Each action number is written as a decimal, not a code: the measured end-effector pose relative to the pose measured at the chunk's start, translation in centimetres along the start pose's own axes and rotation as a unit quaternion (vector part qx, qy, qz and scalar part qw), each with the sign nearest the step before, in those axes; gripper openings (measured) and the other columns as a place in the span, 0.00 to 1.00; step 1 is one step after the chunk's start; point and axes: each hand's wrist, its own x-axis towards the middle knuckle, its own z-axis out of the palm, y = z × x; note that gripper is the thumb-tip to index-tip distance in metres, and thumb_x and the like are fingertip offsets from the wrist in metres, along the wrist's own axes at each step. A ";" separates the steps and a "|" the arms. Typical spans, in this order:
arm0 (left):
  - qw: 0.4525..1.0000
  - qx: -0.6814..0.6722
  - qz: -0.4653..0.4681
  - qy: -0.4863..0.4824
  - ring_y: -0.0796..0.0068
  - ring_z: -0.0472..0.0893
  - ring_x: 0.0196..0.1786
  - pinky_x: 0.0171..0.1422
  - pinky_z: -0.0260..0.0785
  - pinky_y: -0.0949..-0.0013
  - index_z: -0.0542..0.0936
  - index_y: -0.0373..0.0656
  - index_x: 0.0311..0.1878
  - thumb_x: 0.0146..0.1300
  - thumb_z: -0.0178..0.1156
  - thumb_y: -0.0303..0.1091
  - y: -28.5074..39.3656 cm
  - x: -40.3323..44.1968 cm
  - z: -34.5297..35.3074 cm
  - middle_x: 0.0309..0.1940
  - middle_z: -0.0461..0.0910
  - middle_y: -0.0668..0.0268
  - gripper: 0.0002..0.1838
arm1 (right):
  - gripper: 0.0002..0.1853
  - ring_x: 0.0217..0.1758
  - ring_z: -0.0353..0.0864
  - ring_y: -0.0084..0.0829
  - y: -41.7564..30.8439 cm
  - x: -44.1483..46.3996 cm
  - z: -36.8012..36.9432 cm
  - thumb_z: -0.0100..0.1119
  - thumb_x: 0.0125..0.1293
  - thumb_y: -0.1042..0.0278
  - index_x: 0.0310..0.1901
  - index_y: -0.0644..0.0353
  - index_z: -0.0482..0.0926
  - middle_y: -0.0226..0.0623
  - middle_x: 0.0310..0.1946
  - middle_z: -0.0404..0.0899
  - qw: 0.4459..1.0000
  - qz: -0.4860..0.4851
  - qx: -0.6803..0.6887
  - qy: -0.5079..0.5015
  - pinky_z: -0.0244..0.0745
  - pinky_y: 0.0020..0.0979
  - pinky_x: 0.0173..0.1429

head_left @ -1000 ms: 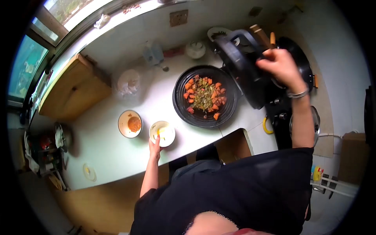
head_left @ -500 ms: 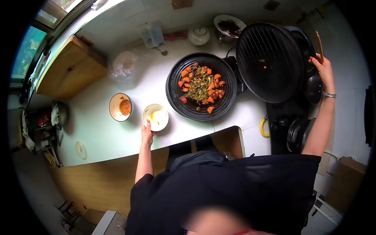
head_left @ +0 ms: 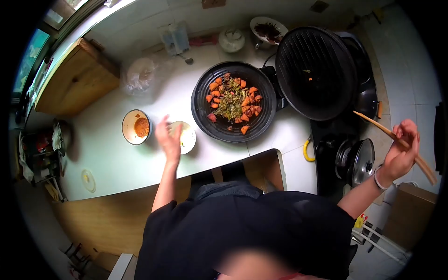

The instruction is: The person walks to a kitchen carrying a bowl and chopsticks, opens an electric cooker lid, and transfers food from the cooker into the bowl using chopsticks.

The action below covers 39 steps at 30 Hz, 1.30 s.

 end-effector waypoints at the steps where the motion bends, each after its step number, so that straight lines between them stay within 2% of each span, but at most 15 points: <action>1: 0.998 -0.052 0.036 -0.021 0.68 0.73 0.39 0.46 0.66 0.68 0.75 0.42 0.48 0.48 0.66 0.28 2.2 0.8 1.6 0.36 0.74 0.63 0.21 | 0.18 0.25 0.62 0.22 0.1 -0.5 -0.1 0.33 0.67 0.61 0.33 0.65 0.72 0.43 0.36 0.69 0.999 -0.029 -0.040 -0.010 0.61 0.22 0.31; 3: 0.983 -0.144 0.088 -0.077 0.68 0.74 0.40 0.46 0.67 0.68 0.78 0.42 0.42 0.47 0.67 0.28 8.1 2.0 4.9 0.34 0.76 0.62 0.16 | 0.18 0.25 0.62 0.23 0.7 -1.5 -1.0 0.33 0.67 0.60 0.32 0.64 0.72 0.43 0.35 0.68 0.995 -0.060 -0.079 -0.018 0.62 0.22 0.31; 5: 0.965 -0.185 0.157 -0.096 0.70 0.75 0.38 0.44 0.68 0.69 0.79 0.41 0.37 0.47 0.67 0.27 12.5 2.8 8.6 0.31 0.77 0.64 0.12 | 0.20 0.25 0.64 0.23 1.3 -2.5 -2.7 0.34 0.69 0.57 0.31 0.64 0.70 0.40 0.33 0.65 0.995 0.068 -0.067 -0.030 0.64 0.22 0.30; 6: 0.956 -0.191 0.196 -0.109 0.73 0.77 0.36 0.42 0.69 0.71 0.79 0.41 0.35 0.48 0.66 0.26 15.0 3.2 9.8 0.30 0.77 0.64 0.09 | 0.20 0.25 0.64 0.23 1.6 -3.0 -2.5 0.34 0.69 0.57 0.31 0.64 0.70 0.40 0.33 0.65 0.995 0.067 -0.067 -0.034 0.64 0.22 0.30; 8: 0.944 -0.215 0.211 -0.136 0.71 0.76 0.34 0.40 0.68 0.69 0.80 0.42 0.33 0.47 0.66 0.26 18.9 3.8 12.4 0.27 0.77 0.66 0.08 | 0.23 0.24 0.66 0.24 1.9 -4.2 -1.1 0.37 0.70 0.50 0.30 0.65 0.69 0.37 0.32 0.62 0.985 0.136 -0.067 -0.087 0.67 0.23 0.30; 10: 0.940 -0.236 0.192 -0.152 0.69 0.75 0.33 0.38 0.67 0.68 0.80 0.43 0.31 0.46 0.67 0.28 21.2 3.6 16.2 0.26 0.77 0.67 0.07 | 0.25 0.26 0.68 0.25 2.5 -4.7 -0.3 0.41 0.69 0.48 0.30 0.66 0.69 0.36 0.32 0.60 0.984 0.114 -0.070 -0.121 0.71 0.24 0.34; 12: 0.938 -0.263 0.167 -0.149 0.68 0.75 0.34 0.39 0.68 0.68 0.81 0.43 0.30 0.45 0.67 0.29 22.8 3.2 20.0 0.25 0.77 0.67 0.07 | 0.21 0.29 0.70 0.26 3.6 -5.4 -0.3 0.46 0.68 0.53 0.30 0.66 0.69 0.37 0.32 0.61 0.983 0.078 -0.073 -0.153 0.73 0.26 0.38; 13: 0.939 -0.268 0.153 -0.153 0.69 0.75 0.34 0.39 0.68 0.68 0.81 0.43 0.30 0.44 0.68 0.30 23.6 3.0 21.3 0.25 0.78 0.67 0.08 | 0.15 0.32 0.72 0.28 4.2 -5.6 -0.7 0.51 0.66 0.61 0.33 0.67 0.69 0.39 0.34 0.62 0.981 0.082 -0.082 -0.154 0.74 0.28 0.41; 15: 0.938 -0.279 0.141 -0.151 0.69 0.75 0.34 0.40 0.68 0.68 0.82 0.44 0.32 0.45 0.68 0.31 25.0 2.7 22.9 0.26 0.79 0.67 0.09 | 0.12 0.32 0.73 0.29 4.5 -5.7 -0.6 0.52 0.66 0.64 0.35 0.68 0.69 0.41 0.35 0.63 0.984 0.094 -0.082 -0.125 0.74 0.28 0.41; 17: 0.936 -0.290 0.123 -0.155 0.69 0.75 0.35 0.41 0.69 0.68 0.82 0.44 0.33 0.44 0.68 0.32 25.9 2.6 24.1 0.27 0.79 0.67 0.10 | 0.09 0.32 0.73 0.30 5.1 -5.7 -1.0 0.50 0.65 0.70 0.39 0.69 0.69 0.44 0.37 0.66 0.987 0.107 -0.077 -0.093 0.73 0.28 0.41; 21: 0.936 -0.302 0.128 -0.131 0.69 0.75 0.35 0.41 0.69 0.69 0.81 0.43 0.34 0.44 0.68 0.30 26.6 2.6 25.2 0.27 0.79 0.68 0.11 | 0.10 0.32 0.74 0.30 5.6 -5.0 -1.2 0.48 0.65 0.70 0.40 0.70 0.69 0.45 0.38 0.68 0.987 0.102 -0.079 -0.099 0.73 0.28 0.42; 27: 0.933 -0.310 0.135 -0.125 0.69 0.74 0.34 0.39 0.69 0.68 0.81 0.43 0.30 0.44 0.67 0.29 27.1 2.9 25.4 0.26 0.79 0.67 0.07 | 0.16 0.36 0.77 0.33 6.0 -4.2 -0.7 0.47 0.65 0.70 0.49 0.74 0.70 0.49 0.41 0.72 0.977 0.124 -0.101 -0.142 0.74 0.30 0.45; 32: 0.935 -0.307 0.139 -0.111 0.70 0.74 0.32 0.37 0.69 0.68 0.81 0.43 0.27 0.44 0.66 0.28 26.6 3.1 25.2 0.24 0.78 0.67 0.05 | 0.13 0.38 0.79 0.34 6.3 -2.9 1.8 0.46 0.64 0.75 0.46 0.74 0.72 0.48 0.39 0.75 0.967 0.116 -0.129 -0.188 0.75 0.29 0.46; 34: 0.935 -0.310 0.132 -0.109 0.70 0.74 0.31 0.37 0.69 0.68 0.81 0.44 0.26 0.44 0.65 0.28 26.1 3.2 25.1 0.24 0.78 0.67 0.04 | 0.13 0.37 0.80 0.33 6.4 -2.2 3.2 0.45 0.64 0.76 0.46 0.74 0.72 0.47 0.38 0.76 0.948 0.070 -0.194 -0.244 0.74 0.28 0.46; 39: 0.929 -0.327 0.123 -0.123 0.70 0.74 0.29 0.35 0.69 0.69 0.81 0.44 0.26 0.43 0.65 0.28 24.9 3.2 24.3 0.23 0.78 0.67 0.04 | 0.09 0.36 0.80 0.30 7.4 -0.8 5.3 0.49 0.62 0.79 0.43 0.72 0.75 0.44 0.37 0.76 0.929 0.041 -0.214 -0.297 0.74 0.25 0.42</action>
